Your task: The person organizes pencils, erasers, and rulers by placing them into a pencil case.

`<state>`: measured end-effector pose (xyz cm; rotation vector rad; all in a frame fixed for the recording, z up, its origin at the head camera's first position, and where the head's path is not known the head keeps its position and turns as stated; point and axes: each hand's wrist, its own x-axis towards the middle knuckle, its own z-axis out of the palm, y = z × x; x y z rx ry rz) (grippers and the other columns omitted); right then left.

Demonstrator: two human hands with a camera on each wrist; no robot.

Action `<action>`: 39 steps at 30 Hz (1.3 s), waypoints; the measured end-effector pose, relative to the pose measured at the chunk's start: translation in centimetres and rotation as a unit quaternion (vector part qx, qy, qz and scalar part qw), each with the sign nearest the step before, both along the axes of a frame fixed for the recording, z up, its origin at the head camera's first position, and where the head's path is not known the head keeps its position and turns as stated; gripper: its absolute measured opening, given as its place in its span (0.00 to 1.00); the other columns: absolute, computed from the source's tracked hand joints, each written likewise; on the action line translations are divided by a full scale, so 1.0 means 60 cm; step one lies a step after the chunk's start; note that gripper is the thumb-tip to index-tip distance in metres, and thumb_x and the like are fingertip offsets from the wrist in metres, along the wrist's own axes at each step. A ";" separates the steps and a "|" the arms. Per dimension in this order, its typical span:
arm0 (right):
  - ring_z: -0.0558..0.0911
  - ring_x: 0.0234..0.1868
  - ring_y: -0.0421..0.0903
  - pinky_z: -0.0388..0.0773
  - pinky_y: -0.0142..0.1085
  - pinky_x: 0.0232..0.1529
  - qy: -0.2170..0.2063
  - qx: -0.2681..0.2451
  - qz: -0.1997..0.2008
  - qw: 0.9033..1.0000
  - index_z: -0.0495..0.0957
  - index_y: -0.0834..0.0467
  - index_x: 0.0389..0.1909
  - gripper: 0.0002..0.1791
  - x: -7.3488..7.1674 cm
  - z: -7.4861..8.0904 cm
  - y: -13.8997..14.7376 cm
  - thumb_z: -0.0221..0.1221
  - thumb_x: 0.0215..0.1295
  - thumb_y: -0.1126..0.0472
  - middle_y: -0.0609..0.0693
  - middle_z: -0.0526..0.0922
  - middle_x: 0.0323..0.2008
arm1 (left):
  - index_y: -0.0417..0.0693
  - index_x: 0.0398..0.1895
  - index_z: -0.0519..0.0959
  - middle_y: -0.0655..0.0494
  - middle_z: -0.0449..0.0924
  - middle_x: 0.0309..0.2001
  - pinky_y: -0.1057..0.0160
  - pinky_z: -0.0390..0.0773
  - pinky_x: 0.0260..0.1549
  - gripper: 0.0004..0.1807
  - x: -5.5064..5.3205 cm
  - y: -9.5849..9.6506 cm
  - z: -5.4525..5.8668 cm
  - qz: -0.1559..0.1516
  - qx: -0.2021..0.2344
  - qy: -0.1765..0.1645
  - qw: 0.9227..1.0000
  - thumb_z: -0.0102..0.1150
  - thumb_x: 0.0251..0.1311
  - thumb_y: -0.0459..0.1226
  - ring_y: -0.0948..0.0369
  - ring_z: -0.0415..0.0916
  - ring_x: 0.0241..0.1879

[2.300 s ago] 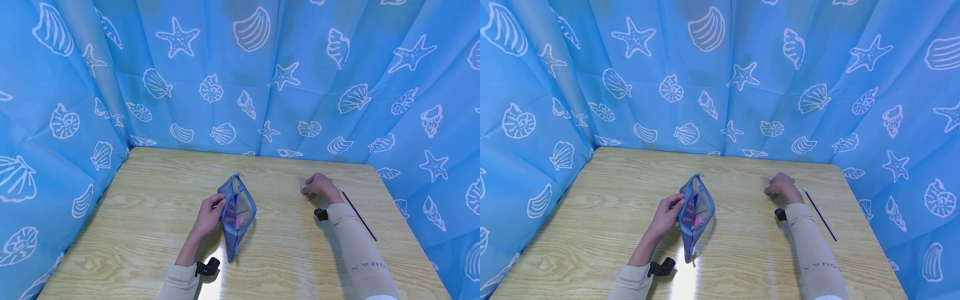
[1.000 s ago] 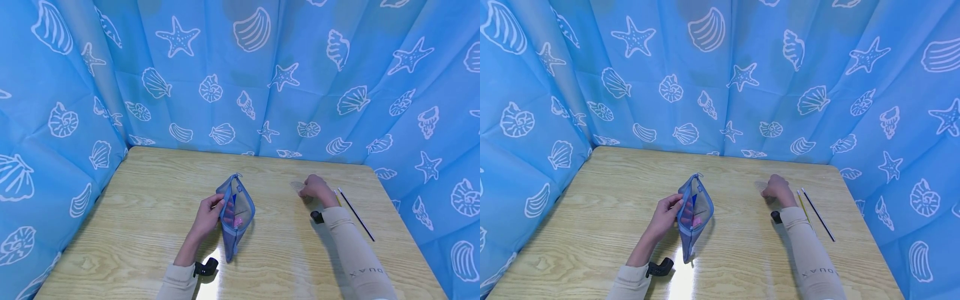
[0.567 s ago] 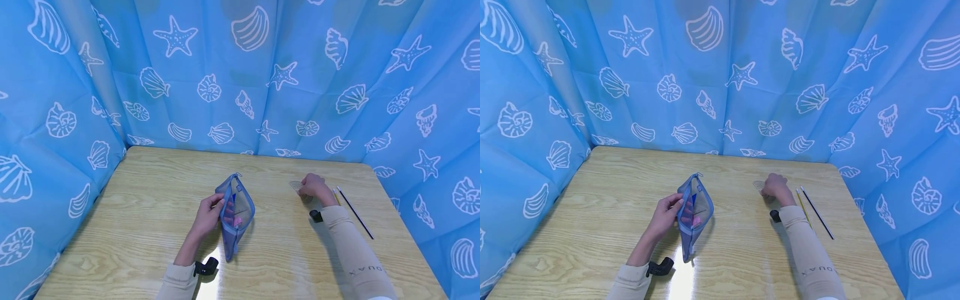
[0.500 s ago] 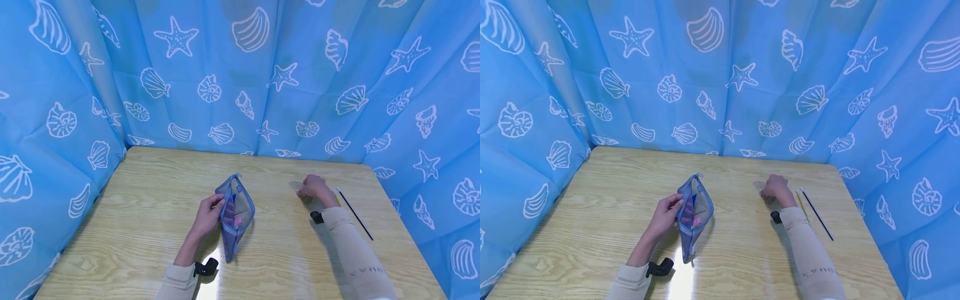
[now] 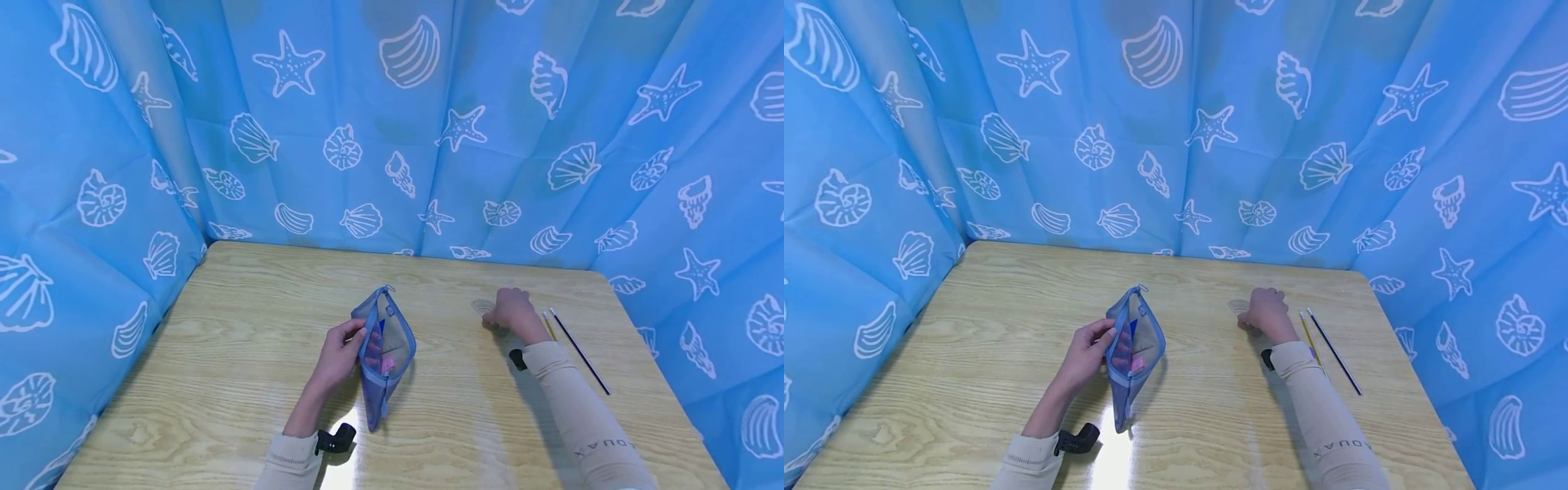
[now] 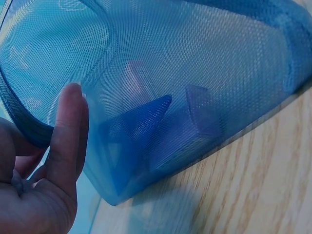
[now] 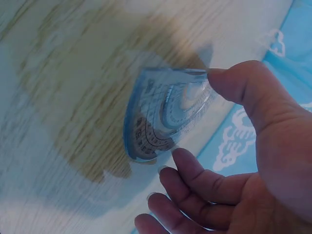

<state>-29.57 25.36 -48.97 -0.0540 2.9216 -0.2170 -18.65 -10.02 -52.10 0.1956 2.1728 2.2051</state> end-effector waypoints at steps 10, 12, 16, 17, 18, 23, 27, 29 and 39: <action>0.71 0.46 0.65 0.75 0.50 0.35 -0.014 -0.002 -0.021 1.000 0.74 0.62 0.24 0.20 -0.002 -0.003 -0.001 0.65 0.63 0.50 0.65 0.75 0.35 | 0.29 0.56 0.78 0.35 0.83 0.44 0.63 0.87 0.34 0.14 0.001 -0.002 -0.001 -0.011 0.007 0.012 1.000 0.45 0.77 0.27 0.58 0.84 0.36; 0.72 0.43 0.62 0.74 0.50 0.37 -0.012 -0.004 -0.016 1.000 0.72 0.61 0.21 0.21 -0.004 -0.005 0.001 0.65 0.62 0.50 0.62 0.75 0.32 | 0.29 0.56 0.78 0.35 0.83 0.44 0.64 0.87 0.34 0.14 0.001 -0.003 -0.002 -0.010 0.005 0.015 1.000 0.45 0.77 0.27 0.57 0.84 0.37; 0.68 0.28 0.52 0.69 0.43 0.32 0.000 -0.022 0.005 1.000 0.65 0.55 0.12 0.24 -0.006 -0.010 0.007 0.64 0.60 0.53 0.50 0.67 0.17 | 0.29 0.56 0.77 0.35 0.82 0.45 0.61 0.88 0.33 0.15 0.002 -0.002 -0.001 -0.012 0.016 0.006 1.000 0.44 0.77 0.28 0.54 0.84 0.37; 0.66 0.24 0.50 0.67 0.41 0.29 0.005 -0.028 0.008 1.000 0.63 0.54 0.10 0.25 -0.005 -0.011 0.008 0.64 0.59 0.54 0.47 0.63 0.14 | 0.29 0.56 0.77 0.35 0.82 0.45 0.62 0.88 0.32 0.15 0.002 -0.002 -0.001 -0.011 0.017 0.003 1.000 0.44 0.77 0.28 0.54 0.83 0.37; 0.63 0.22 0.47 0.65 0.38 0.27 0.009 -0.034 0.012 0.999 0.61 0.52 0.08 0.26 -0.005 -0.012 0.008 0.63 0.59 0.55 0.45 0.60 0.12 | 0.29 0.56 0.77 0.36 0.82 0.45 0.62 0.88 0.32 0.15 0.002 -0.002 -0.001 -0.011 0.016 0.003 1.000 0.44 0.77 0.28 0.54 0.83 0.37; 0.62 0.19 0.44 0.65 0.36 0.23 0.018 -0.063 0.012 0.998 0.65 0.57 0.11 0.22 -0.003 -0.013 0.011 0.65 0.56 0.57 0.46 0.61 0.14 | 0.30 0.55 0.79 0.37 0.83 0.44 0.68 0.84 0.32 0.14 0.002 -0.002 -0.002 -0.002 -0.002 0.014 1.000 0.45 0.77 0.28 0.57 0.82 0.38; 0.77 0.34 0.53 0.80 0.45 0.38 0.001 -0.104 0.004 0.995 0.76 0.74 0.39 0.22 -0.003 -0.012 0.016 0.68 0.58 0.57 0.63 0.80 0.34 | 0.31 0.55 0.79 0.36 0.84 0.44 0.69 0.83 0.35 0.14 0.002 -0.002 -0.003 0.002 -0.016 0.023 1.000 0.46 0.77 0.28 0.58 0.81 0.39; 0.79 0.44 0.58 0.80 0.50 0.47 -0.009 -0.127 0.001 0.992 0.72 0.76 0.54 0.31 -0.003 -0.012 0.019 0.70 0.59 0.58 0.69 0.80 0.48 | 0.31 0.55 0.79 0.36 0.84 0.44 0.69 0.83 0.36 0.14 0.001 -0.001 -0.003 0.000 -0.014 0.021 1.000 0.46 0.77 0.28 0.58 0.82 0.39; 0.80 0.47 0.57 0.81 0.46 0.46 -0.040 -0.158 0.000 0.987 0.73 0.73 0.55 0.27 -0.006 -0.010 0.018 0.70 0.62 0.62 0.68 0.79 0.50 | 0.32 0.55 0.79 0.36 0.83 0.45 0.65 0.86 0.35 0.14 -0.001 0.000 -0.006 -0.020 0.005 0.003 1.000 0.44 0.78 0.29 0.60 0.84 0.37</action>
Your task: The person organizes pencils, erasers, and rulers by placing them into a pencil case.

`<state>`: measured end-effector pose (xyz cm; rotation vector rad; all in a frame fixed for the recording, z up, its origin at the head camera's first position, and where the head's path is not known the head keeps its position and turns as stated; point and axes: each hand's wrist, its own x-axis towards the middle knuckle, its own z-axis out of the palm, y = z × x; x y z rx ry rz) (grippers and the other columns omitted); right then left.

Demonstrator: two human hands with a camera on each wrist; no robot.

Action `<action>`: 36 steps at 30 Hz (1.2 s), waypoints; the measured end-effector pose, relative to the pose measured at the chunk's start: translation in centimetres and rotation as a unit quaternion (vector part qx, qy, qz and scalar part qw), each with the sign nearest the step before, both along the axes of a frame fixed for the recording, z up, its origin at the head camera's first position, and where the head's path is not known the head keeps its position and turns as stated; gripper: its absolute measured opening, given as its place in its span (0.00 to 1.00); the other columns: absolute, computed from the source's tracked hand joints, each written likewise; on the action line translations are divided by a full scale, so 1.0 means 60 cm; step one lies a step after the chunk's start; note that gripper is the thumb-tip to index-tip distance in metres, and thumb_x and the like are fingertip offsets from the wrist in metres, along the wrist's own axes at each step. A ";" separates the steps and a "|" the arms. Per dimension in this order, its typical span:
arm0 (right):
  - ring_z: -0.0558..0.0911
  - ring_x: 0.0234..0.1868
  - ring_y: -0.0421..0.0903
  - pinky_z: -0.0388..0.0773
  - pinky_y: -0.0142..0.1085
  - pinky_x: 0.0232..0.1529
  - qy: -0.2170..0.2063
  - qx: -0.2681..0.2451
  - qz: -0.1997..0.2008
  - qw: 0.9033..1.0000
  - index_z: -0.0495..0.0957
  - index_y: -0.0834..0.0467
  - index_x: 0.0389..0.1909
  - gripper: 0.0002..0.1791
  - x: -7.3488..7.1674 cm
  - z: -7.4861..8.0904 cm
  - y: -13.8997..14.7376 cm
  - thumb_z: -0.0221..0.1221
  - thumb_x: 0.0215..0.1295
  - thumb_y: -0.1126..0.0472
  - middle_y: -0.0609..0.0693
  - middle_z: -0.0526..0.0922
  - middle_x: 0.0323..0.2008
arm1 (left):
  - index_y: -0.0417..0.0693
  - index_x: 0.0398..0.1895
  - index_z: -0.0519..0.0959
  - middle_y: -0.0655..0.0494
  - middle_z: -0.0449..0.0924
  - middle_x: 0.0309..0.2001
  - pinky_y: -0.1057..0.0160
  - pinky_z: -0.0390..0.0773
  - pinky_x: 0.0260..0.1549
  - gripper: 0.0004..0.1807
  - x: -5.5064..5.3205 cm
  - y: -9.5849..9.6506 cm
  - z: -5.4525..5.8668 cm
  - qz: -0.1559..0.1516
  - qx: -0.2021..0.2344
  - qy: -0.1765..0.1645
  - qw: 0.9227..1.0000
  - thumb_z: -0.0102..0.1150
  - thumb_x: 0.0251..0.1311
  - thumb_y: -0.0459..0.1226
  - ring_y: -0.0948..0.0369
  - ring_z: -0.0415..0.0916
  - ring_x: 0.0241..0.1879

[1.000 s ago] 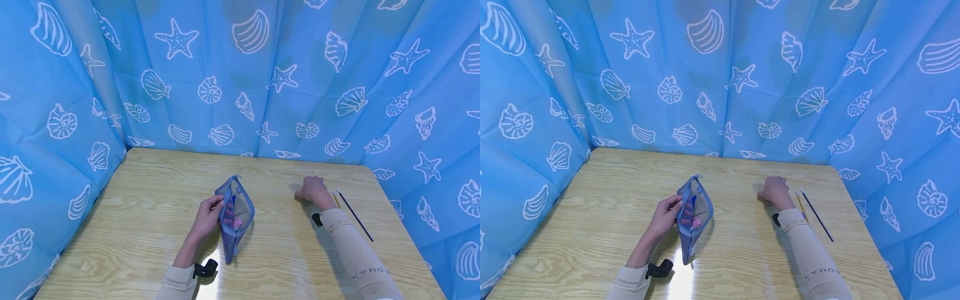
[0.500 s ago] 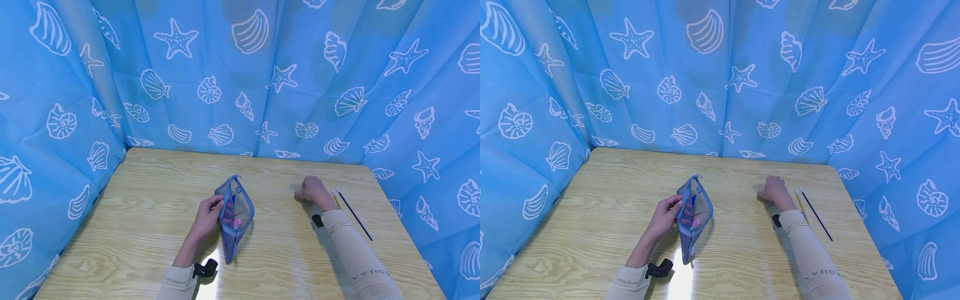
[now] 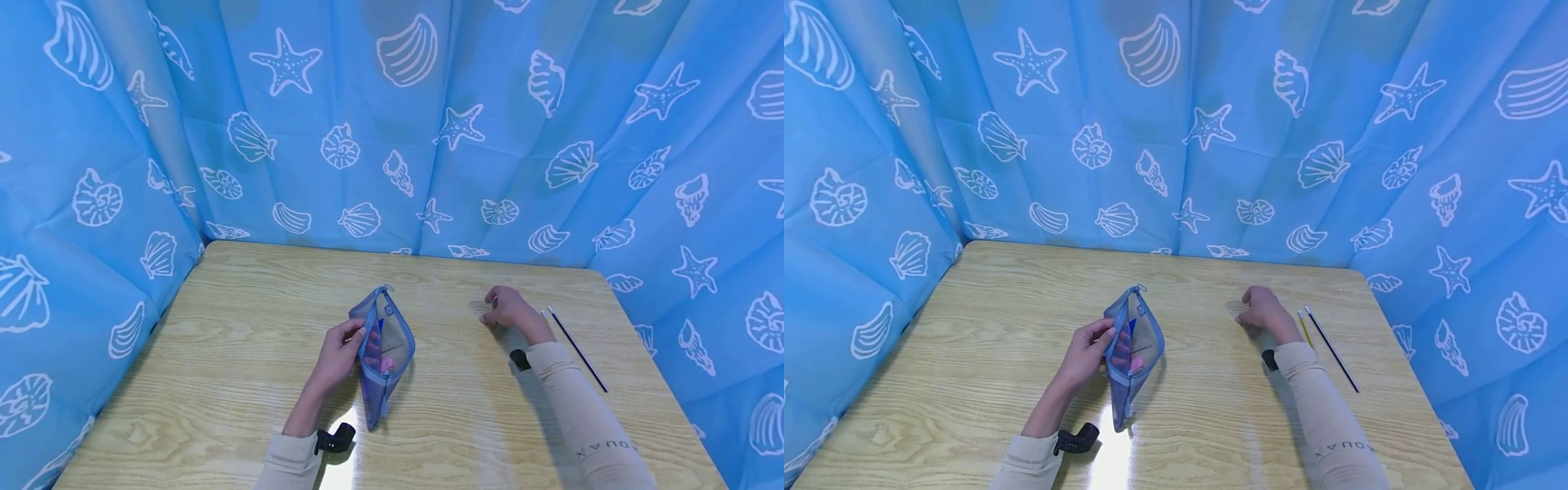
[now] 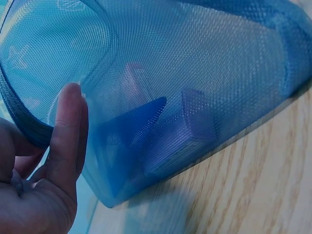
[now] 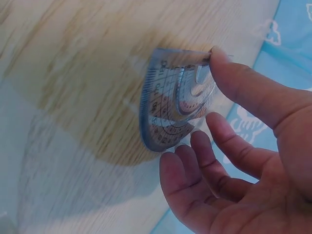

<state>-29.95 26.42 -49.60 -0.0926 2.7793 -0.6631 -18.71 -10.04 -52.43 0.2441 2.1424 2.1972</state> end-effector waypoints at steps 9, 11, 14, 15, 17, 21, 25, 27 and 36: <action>0.79 0.42 0.53 0.80 0.45 0.43 0.001 0.017 0.007 1.000 0.72 0.74 0.54 0.26 0.002 0.000 -0.005 0.69 0.62 0.62 0.65 0.80 0.45 | 0.32 0.55 0.79 0.36 0.83 0.46 0.69 0.84 0.31 0.14 -0.001 0.000 -0.002 0.009 -0.011 0.010 1.000 0.46 0.77 0.28 0.61 0.83 0.36; 0.78 0.41 0.53 0.79 0.44 0.43 0.000 0.020 0.007 1.000 0.73 0.73 0.53 0.25 0.002 0.001 -0.006 0.69 0.62 0.63 0.64 0.80 0.44 | 0.32 0.55 0.79 0.36 0.83 0.46 0.69 0.84 0.32 0.14 0.000 0.000 -0.002 0.006 -0.008 0.011 1.000 0.45 0.77 0.28 0.61 0.83 0.36; 0.78 0.41 0.53 0.79 0.44 0.44 0.000 0.025 0.002 1.000 0.74 0.72 0.50 0.22 0.001 0.001 -0.009 0.68 0.62 0.63 0.62 0.80 0.43 | 0.32 0.55 0.79 0.36 0.83 0.46 0.68 0.85 0.33 0.14 0.001 0.000 -0.001 0.004 -0.005 0.006 1.000 0.45 0.77 0.29 0.58 0.85 0.37; 0.78 0.41 0.53 0.79 0.44 0.44 0.000 0.028 0.002 1.000 0.75 0.72 0.49 0.21 0.001 0.001 -0.010 0.68 0.62 0.64 0.62 0.80 0.43 | 0.32 0.55 0.79 0.36 0.83 0.46 0.67 0.86 0.34 0.14 0.001 0.000 -0.001 0.003 -0.004 0.008 1.000 0.45 0.77 0.29 0.57 0.85 0.38; 0.78 0.41 0.53 0.79 0.44 0.44 0.001 0.030 -0.001 1.000 0.76 0.71 0.48 0.19 0.001 0.000 -0.012 0.68 0.62 0.64 0.61 0.80 0.43 | 0.32 0.56 0.79 0.36 0.83 0.46 0.66 0.86 0.34 0.14 0.002 0.000 0.000 0.005 -0.003 0.005 1.000 0.45 0.77 0.29 0.56 0.85 0.38; 0.78 0.42 0.53 0.79 0.45 0.46 0.007 0.026 0.003 1.000 0.76 0.71 0.48 0.18 0.003 -0.001 -0.013 0.67 0.63 0.64 0.62 0.80 0.44 | 0.31 0.56 0.78 0.37 0.83 0.46 0.65 0.86 0.31 0.15 0.004 0.001 0.001 0.011 -0.001 0.001 1.000 0.45 0.77 0.29 0.54 0.84 0.38; 0.79 0.43 0.54 0.80 0.47 0.46 0.012 0.014 0.017 1.000 0.76 0.72 0.50 0.21 0.009 0.001 -0.009 0.66 0.64 0.62 0.65 0.80 0.46 | 0.32 0.57 0.78 0.37 0.83 0.45 0.64 0.86 0.30 0.15 0.003 0.000 0.001 0.011 0.004 -0.009 1.000 0.44 0.78 0.29 0.54 0.84 0.37; 0.80 0.42 0.55 0.80 0.48 0.46 0.014 0.013 0.024 1.000 0.76 0.73 0.50 0.21 0.014 0.004 -0.007 0.67 0.63 0.61 0.65 0.81 0.46 | 0.32 0.57 0.78 0.37 0.82 0.45 0.63 0.87 0.30 0.15 0.004 0.000 0.001 0.010 0.007 -0.011 1.000 0.44 0.78 0.29 0.54 0.84 0.37; 0.80 0.45 0.57 0.80 0.50 0.50 0.016 0.051 0.035 0.998 0.77 0.72 0.49 0.22 0.034 0.010 -0.010 0.69 0.60 0.62 0.65 0.82 0.46 | 0.30 0.56 0.78 0.37 0.83 0.44 0.68 0.84 0.27 0.14 0.004 0.004 0.003 0.014 0.013 -0.012 1.000 0.45 0.77 0.28 0.59 0.82 0.34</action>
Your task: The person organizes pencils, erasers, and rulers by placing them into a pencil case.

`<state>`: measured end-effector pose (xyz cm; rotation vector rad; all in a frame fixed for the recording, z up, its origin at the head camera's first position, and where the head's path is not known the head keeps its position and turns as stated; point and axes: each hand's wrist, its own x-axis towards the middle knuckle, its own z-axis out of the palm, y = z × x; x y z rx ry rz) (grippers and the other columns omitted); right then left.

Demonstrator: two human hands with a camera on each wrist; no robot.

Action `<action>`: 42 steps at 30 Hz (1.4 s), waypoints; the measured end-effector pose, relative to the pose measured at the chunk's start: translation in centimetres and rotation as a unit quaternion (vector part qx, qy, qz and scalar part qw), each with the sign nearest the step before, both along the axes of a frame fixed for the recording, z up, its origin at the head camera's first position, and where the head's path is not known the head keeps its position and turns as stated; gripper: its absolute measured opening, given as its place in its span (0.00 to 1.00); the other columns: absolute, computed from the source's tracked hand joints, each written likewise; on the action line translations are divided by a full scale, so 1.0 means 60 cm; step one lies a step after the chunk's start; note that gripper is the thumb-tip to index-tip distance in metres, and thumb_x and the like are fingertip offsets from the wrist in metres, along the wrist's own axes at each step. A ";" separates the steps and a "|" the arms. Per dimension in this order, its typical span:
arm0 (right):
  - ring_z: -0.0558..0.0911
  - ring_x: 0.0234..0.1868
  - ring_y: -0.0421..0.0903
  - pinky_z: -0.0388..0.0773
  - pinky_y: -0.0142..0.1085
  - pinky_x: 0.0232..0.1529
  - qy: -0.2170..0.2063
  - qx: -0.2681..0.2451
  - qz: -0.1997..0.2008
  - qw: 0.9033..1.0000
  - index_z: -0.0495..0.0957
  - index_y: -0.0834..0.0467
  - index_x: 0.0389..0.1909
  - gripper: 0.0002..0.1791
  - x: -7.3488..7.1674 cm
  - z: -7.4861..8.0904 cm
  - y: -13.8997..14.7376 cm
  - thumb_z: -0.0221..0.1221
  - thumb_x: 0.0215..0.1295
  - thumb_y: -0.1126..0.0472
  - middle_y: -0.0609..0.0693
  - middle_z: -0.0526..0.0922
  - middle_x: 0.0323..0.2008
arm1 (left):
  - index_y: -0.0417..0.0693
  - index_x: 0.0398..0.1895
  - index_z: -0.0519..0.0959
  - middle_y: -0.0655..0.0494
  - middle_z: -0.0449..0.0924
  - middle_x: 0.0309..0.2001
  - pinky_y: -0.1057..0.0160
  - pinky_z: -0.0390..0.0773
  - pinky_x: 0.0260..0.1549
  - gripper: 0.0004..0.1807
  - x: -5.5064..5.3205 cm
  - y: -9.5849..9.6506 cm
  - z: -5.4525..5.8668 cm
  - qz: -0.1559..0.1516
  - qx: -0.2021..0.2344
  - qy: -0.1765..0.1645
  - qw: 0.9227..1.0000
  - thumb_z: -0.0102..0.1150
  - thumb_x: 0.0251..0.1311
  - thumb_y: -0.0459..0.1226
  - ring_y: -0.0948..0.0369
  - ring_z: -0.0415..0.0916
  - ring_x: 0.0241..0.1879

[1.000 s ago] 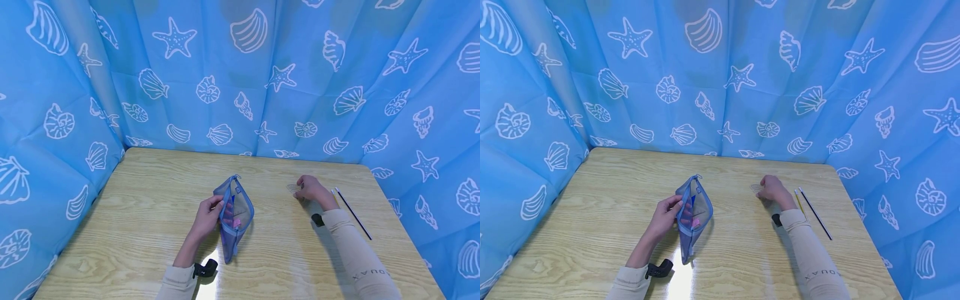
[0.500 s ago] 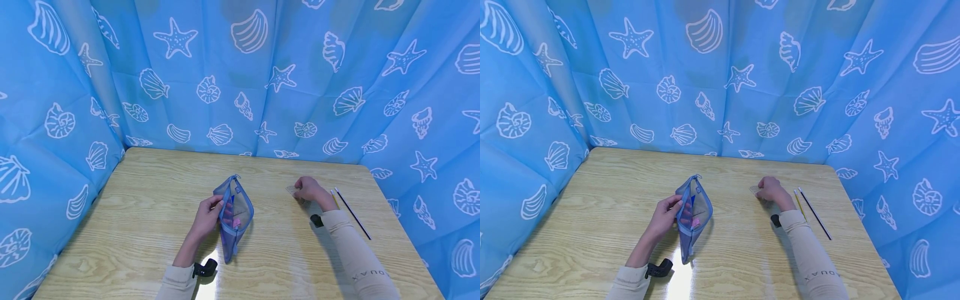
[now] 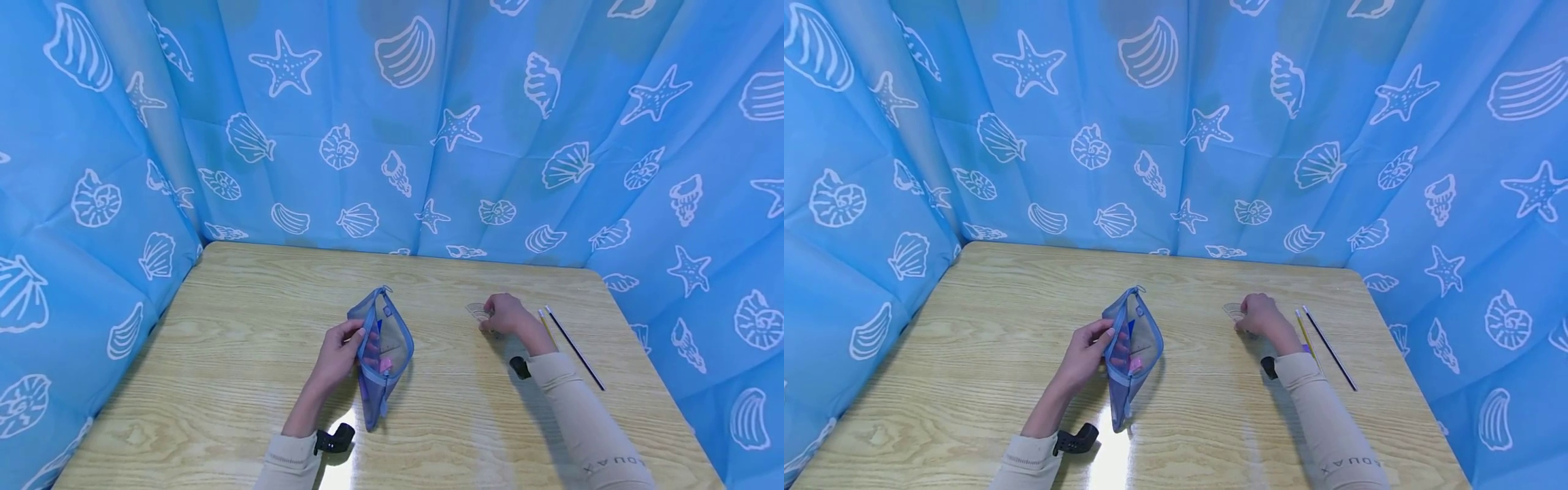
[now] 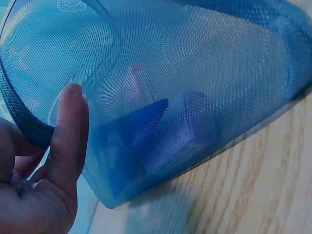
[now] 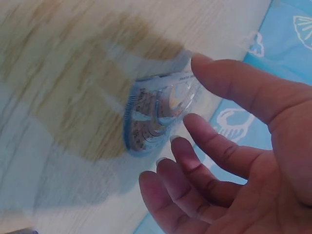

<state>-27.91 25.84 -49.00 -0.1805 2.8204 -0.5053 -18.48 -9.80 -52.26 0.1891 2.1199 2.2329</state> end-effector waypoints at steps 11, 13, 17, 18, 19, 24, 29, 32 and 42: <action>0.78 0.36 0.52 0.79 0.46 0.41 0.015 0.000 -0.002 1.000 0.78 0.66 0.35 0.10 0.002 -0.004 -0.006 0.68 0.61 0.65 0.57 0.80 0.34 | 0.32 0.56 0.79 0.38 0.83 0.44 0.69 0.80 0.24 0.14 0.001 0.001 0.000 0.000 -0.014 0.004 1.000 0.45 0.77 0.29 0.59 0.82 0.34; 0.78 0.38 0.55 0.78 0.48 0.44 0.020 0.010 -0.001 1.000 0.79 0.67 0.37 0.11 0.002 -0.004 -0.006 0.68 0.61 0.64 0.58 0.81 0.35 | 0.31 0.55 0.79 0.38 0.83 0.44 0.70 0.79 0.23 0.14 0.001 0.002 0.001 0.001 -0.017 0.005 1.000 0.46 0.77 0.29 0.60 0.82 0.34; 0.76 0.48 0.63 0.76 0.54 0.52 0.024 0.019 -0.013 0.999 0.77 0.73 0.49 0.23 0.003 -0.004 -0.005 0.69 0.61 0.61 0.67 0.79 0.46 | 0.31 0.55 0.79 0.37 0.83 0.44 0.70 0.79 0.23 0.14 0.001 0.003 0.003 0.005 -0.020 0.003 1.000 0.46 0.77 0.29 0.60 0.81 0.34; 0.75 0.50 0.64 0.76 0.55 0.54 0.023 0.020 -0.017 0.999 0.74 0.74 0.52 0.26 0.004 -0.004 -0.004 0.69 0.60 0.60 0.69 0.78 0.48 | 0.31 0.55 0.79 0.37 0.83 0.44 0.70 0.78 0.23 0.14 0.001 0.003 0.002 0.006 -0.020 0.003 1.000 0.46 0.77 0.29 0.60 0.81 0.33; 0.75 0.52 0.65 0.75 0.55 0.55 0.020 0.016 -0.021 0.999 0.72 0.76 0.55 0.29 0.004 -0.003 -0.004 0.69 0.61 0.60 0.70 0.77 0.50 | 0.31 0.55 0.79 0.37 0.83 0.44 0.70 0.79 0.23 0.14 0.001 0.004 0.003 0.006 -0.019 0.002 1.000 0.46 0.77 0.29 0.60 0.82 0.33; 0.79 0.50 0.62 0.78 0.53 0.54 0.010 -0.002 -0.023 1.000 0.71 0.78 0.57 0.30 0.003 -0.004 -0.005 0.68 0.61 0.62 0.72 0.78 0.52 | 0.30 0.55 0.78 0.37 0.83 0.44 0.70 0.80 0.24 0.14 0.001 0.005 0.002 0.005 -0.012 0.001 1.000 0.46 0.76 0.29 0.60 0.82 0.33; 0.79 0.44 0.58 0.80 0.50 0.50 0.009 -0.003 -0.021 1.000 0.72 0.77 0.52 0.28 0.001 -0.007 -0.005 0.69 0.60 0.61 0.70 0.79 0.48 | 0.30 0.56 0.78 0.37 0.83 0.44 0.69 0.81 0.25 0.14 0.002 0.006 0.001 0.004 -0.017 0.002 1.000 0.46 0.77 0.29 0.59 0.82 0.34; 0.78 0.43 0.57 0.80 0.49 0.49 0.006 0.000 -0.028 1.000 0.72 0.76 0.53 0.29 0.000 -0.012 -0.005 0.69 0.59 0.60 0.69 0.80 0.47 | 0.31 0.57 0.78 0.37 0.83 0.45 0.69 0.82 0.26 0.15 0.001 0.006 -0.001 0.002 -0.018 -0.002 1.000 0.45 0.77 0.29 0.58 0.82 0.35; 0.77 0.42 0.58 0.78 0.49 0.49 0.011 -0.004 -0.034 0.999 0.73 0.74 0.49 0.27 0.001 -0.020 0.001 0.69 0.56 0.59 0.66 0.81 0.44 | 0.31 0.57 0.78 0.37 0.83 0.45 0.69 0.82 0.25 0.14 0.004 0.006 0.001 -0.005 -0.017 0.007 1.000 0.46 0.77 0.28 0.54 0.84 0.36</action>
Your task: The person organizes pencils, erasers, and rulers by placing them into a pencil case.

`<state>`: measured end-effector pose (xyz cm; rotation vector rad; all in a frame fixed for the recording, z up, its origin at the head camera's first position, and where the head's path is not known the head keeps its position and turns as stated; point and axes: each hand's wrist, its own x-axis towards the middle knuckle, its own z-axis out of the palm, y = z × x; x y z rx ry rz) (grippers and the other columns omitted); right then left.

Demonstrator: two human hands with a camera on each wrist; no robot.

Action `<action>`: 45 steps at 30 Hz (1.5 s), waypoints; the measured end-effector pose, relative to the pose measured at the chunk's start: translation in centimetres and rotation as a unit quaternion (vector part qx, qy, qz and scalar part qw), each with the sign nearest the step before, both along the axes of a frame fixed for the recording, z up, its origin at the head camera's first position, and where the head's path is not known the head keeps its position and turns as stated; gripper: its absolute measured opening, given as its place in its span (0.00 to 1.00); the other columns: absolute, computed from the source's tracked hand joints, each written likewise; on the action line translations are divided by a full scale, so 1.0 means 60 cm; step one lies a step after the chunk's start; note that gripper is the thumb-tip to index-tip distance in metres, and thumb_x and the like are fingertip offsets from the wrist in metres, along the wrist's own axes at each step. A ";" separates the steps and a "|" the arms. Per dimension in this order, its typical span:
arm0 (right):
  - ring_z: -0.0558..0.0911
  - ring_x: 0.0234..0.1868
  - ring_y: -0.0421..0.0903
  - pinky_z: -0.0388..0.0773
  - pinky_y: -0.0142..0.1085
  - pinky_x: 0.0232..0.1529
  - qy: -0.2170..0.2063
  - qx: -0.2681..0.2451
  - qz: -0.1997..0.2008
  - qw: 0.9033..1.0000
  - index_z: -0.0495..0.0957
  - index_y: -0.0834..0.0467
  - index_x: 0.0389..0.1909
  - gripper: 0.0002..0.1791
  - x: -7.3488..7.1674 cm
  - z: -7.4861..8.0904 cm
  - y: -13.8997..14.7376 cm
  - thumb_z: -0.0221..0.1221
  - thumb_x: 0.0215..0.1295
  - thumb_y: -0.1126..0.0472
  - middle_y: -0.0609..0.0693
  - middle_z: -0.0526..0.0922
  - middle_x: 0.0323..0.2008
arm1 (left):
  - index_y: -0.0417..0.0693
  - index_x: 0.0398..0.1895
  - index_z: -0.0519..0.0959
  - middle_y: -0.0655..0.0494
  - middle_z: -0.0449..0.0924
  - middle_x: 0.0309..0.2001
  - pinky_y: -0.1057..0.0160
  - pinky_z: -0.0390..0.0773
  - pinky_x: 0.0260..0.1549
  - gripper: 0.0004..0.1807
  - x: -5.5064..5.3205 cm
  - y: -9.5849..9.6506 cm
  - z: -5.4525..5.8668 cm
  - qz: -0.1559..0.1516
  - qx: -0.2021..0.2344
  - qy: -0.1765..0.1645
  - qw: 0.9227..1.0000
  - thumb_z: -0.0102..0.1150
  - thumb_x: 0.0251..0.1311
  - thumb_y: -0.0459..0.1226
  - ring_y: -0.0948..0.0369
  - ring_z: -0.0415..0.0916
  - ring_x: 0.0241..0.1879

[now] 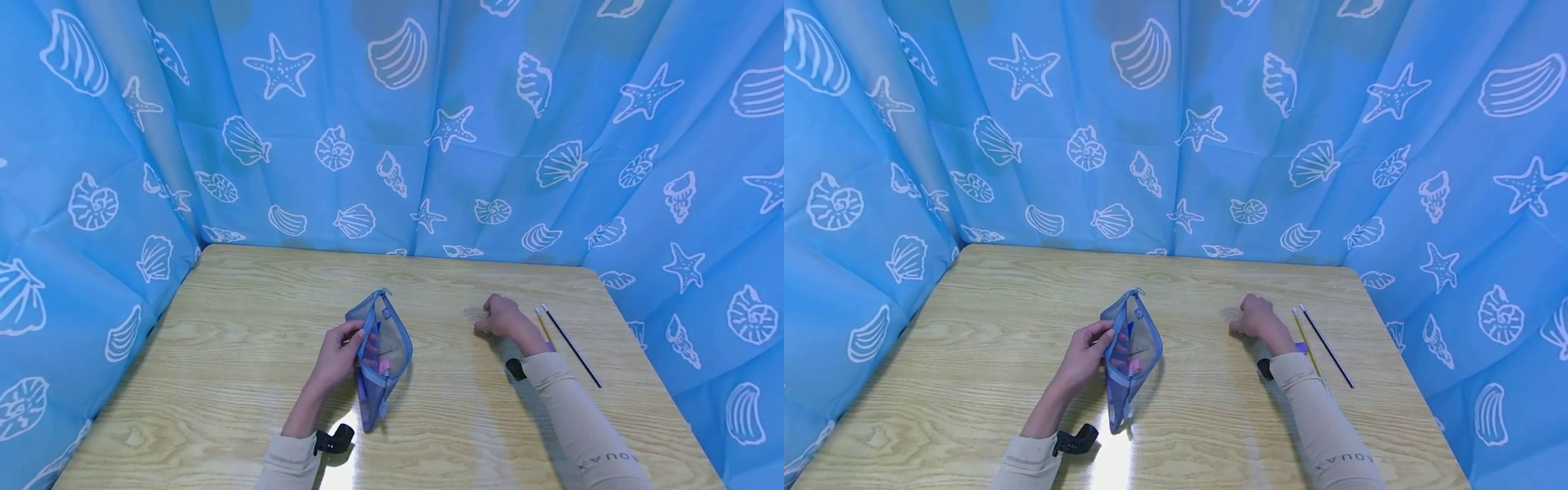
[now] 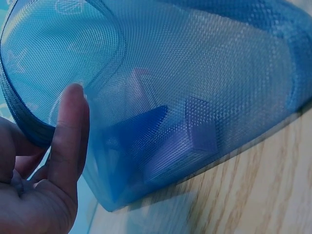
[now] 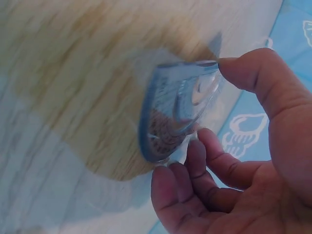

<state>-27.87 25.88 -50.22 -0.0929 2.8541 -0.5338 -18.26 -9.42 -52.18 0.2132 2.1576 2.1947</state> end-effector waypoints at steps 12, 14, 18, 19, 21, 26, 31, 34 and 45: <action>0.77 0.50 0.62 0.77 0.53 0.54 0.002 -0.017 0.041 0.999 0.75 0.73 0.50 0.27 0.024 0.013 0.009 0.69 0.61 0.57 0.68 0.79 0.50 | 0.30 0.56 0.78 0.37 0.83 0.45 0.70 0.80 0.23 0.14 0.003 0.000 0.000 0.000 0.003 -0.001 1.000 0.46 0.77 0.29 0.56 0.84 0.35; 0.78 0.50 0.61 0.78 0.52 0.51 -0.012 -0.019 0.058 0.998 0.75 0.72 0.53 0.29 0.034 0.020 0.016 0.71 0.59 0.57 0.68 0.79 0.51 | 0.31 0.56 0.78 0.38 0.83 0.45 0.70 0.79 0.22 0.14 0.002 0.000 0.000 0.001 -0.001 -0.003 1.000 0.46 0.77 0.28 0.58 0.83 0.35; 0.73 0.58 0.66 0.77 0.56 0.54 -0.042 -0.019 0.105 0.993 0.71 0.69 0.61 0.39 0.051 0.035 0.025 0.77 0.51 0.60 0.70 0.73 0.58 | 0.30 0.57 0.78 0.37 0.83 0.45 0.69 0.82 0.26 0.14 0.001 -0.002 -0.001 -0.002 0.004 -0.008 1.000 0.45 0.77 0.28 0.57 0.84 0.36; 0.72 0.60 0.67 0.76 0.56 0.55 -0.046 -0.017 0.118 0.992 0.70 0.67 0.63 0.41 0.054 0.038 0.026 0.78 0.49 0.61 0.70 0.70 0.60 | 0.30 0.57 0.78 0.36 0.83 0.45 0.69 0.83 0.26 0.15 0.001 -0.002 -0.001 -0.002 0.005 -0.009 1.000 0.45 0.77 0.28 0.57 0.84 0.36; 0.70 0.62 0.68 0.77 0.56 0.54 -0.057 -0.009 0.139 0.989 0.68 0.64 0.66 0.46 0.057 0.041 0.026 0.80 0.45 0.64 0.70 0.67 0.62 | 0.30 0.57 0.77 0.35 0.83 0.46 0.68 0.84 0.28 0.15 0.000 -0.003 0.000 -0.002 0.005 -0.009 1.000 0.44 0.77 0.28 0.56 0.84 0.37; 0.70 0.60 0.63 0.78 0.48 0.41 -0.069 0.025 0.159 0.984 0.66 0.58 0.66 0.51 0.057 0.044 0.025 0.80 0.38 0.71 0.66 0.66 0.62 | 0.30 0.58 0.77 0.35 0.82 0.46 0.67 0.85 0.30 0.15 -0.001 -0.004 -0.001 -0.007 0.004 -0.008 1.000 0.44 0.77 0.28 0.54 0.84 0.38; 0.70 0.55 0.59 0.77 0.47 0.41 -0.062 0.028 0.172 0.983 0.66 0.55 0.62 0.50 0.051 0.041 0.027 0.80 0.35 0.73 0.63 0.67 0.59 | 0.29 0.57 0.77 0.36 0.82 0.45 0.69 0.83 0.28 0.15 -0.001 -0.004 -0.001 -0.005 0.011 -0.003 1.000 0.44 0.77 0.28 0.56 0.84 0.37; 0.70 0.56 0.59 0.77 0.47 0.42 -0.064 0.027 0.171 0.983 0.67 0.54 0.62 0.48 0.049 0.042 0.026 0.80 0.36 0.72 0.63 0.67 0.59 | 0.28 0.57 0.77 0.35 0.82 0.46 0.67 0.85 0.29 0.15 -0.001 -0.004 -0.001 -0.006 0.018 -0.003 1.000 0.44 0.77 0.28 0.56 0.84 0.37; 0.68 0.53 0.58 0.77 0.51 0.45 -0.079 0.038 0.165 0.982 0.66 0.53 0.57 0.48 0.044 0.041 0.022 0.81 0.34 0.71 0.61 0.68 0.54 | 0.29 0.57 0.77 0.34 0.81 0.47 0.67 0.86 0.29 0.15 -0.001 -0.006 -0.002 -0.011 0.017 -0.007 1.000 0.44 0.77 0.28 0.58 0.84 0.37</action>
